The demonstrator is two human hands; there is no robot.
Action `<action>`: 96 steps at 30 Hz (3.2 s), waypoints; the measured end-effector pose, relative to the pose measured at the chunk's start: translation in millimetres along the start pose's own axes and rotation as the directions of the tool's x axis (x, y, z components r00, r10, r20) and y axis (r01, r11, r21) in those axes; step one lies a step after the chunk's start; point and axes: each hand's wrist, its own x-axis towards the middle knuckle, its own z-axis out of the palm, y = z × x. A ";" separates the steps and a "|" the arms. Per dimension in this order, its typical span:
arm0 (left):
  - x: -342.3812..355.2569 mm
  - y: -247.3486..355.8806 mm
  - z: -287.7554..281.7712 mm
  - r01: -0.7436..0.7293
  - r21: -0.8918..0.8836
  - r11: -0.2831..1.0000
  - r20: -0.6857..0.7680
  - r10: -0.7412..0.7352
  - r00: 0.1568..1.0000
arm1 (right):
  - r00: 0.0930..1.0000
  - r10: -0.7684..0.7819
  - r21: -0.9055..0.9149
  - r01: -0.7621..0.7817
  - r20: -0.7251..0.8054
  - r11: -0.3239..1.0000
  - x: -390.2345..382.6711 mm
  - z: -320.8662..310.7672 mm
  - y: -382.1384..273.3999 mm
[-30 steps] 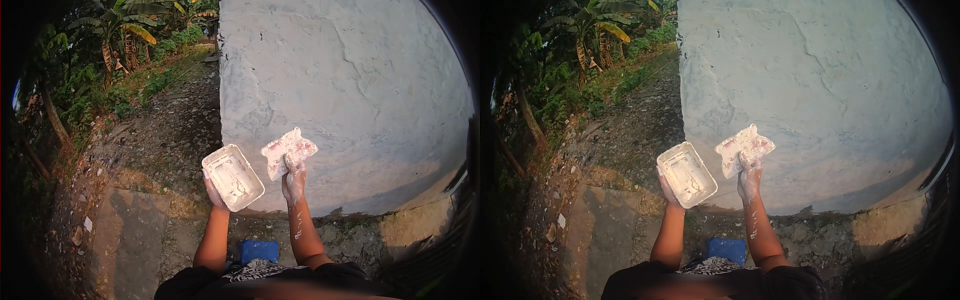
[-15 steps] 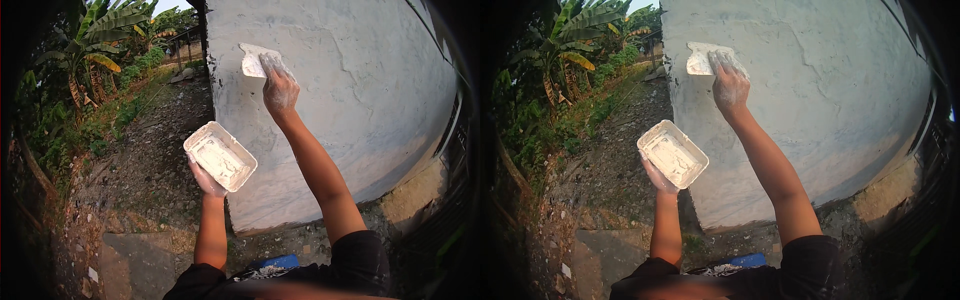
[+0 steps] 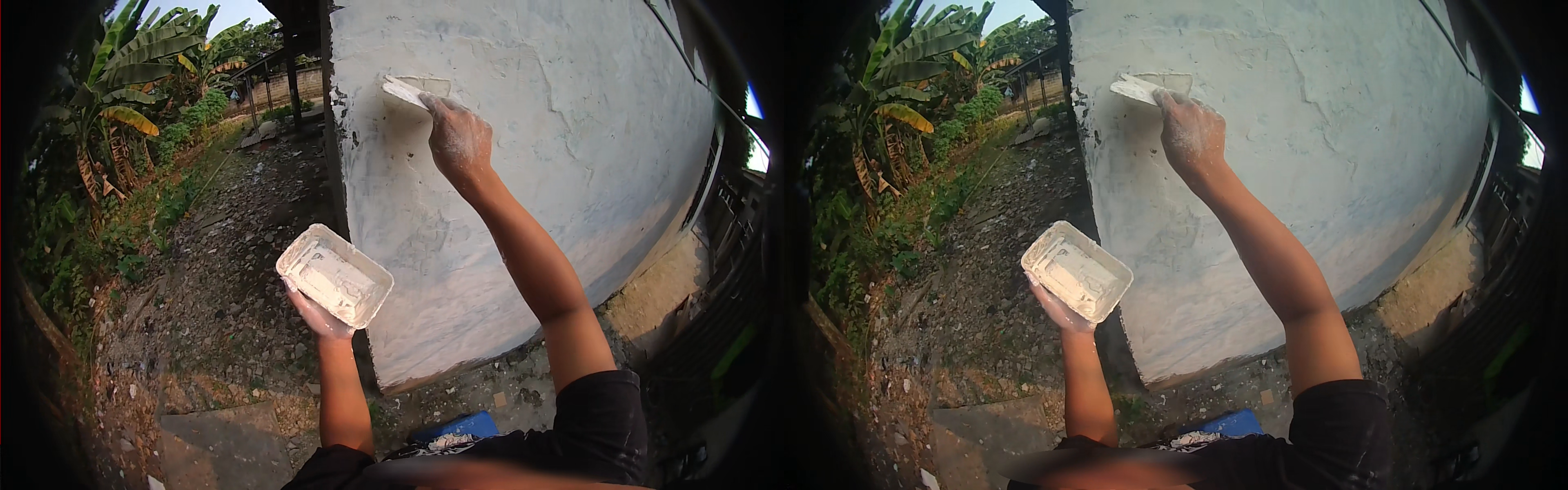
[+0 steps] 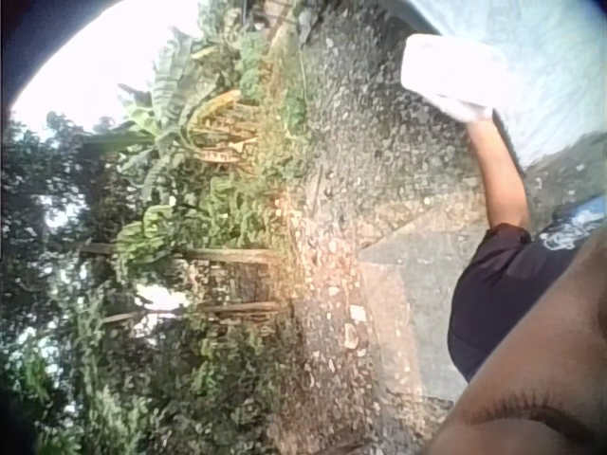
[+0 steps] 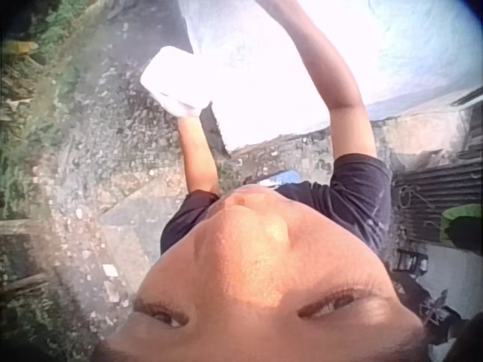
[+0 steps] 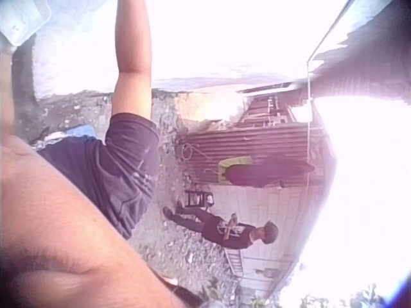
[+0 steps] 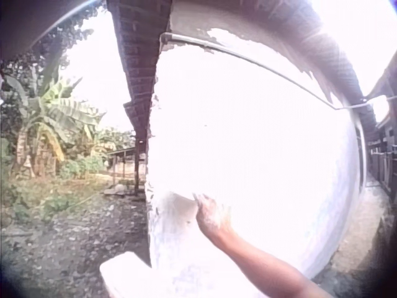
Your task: Applying white putty or plaster to an exterior wall using a trowel.
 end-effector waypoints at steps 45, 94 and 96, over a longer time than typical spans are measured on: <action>17.8 15.4 -18.7 0.010 0.132 0.991 0.102 -0.023 0.995 | 0.981 0.177 -0.015 -0.178 -0.076 0.984 5.1 10.6 44.4; 162.9 -54.4 344.2 -0.459 0.249 0.853 -0.093 0.492 0.865 | 0.850 -0.527 -0.074 0.524 -0.015 0.848 204.4 -77.9 90.4; 165.9 -47.2 341.0 -0.437 0.327 0.838 -0.173 0.508 0.844 | 0.848 -0.501 0.044 0.501 0.174 0.864 218.6 -89.1 89.3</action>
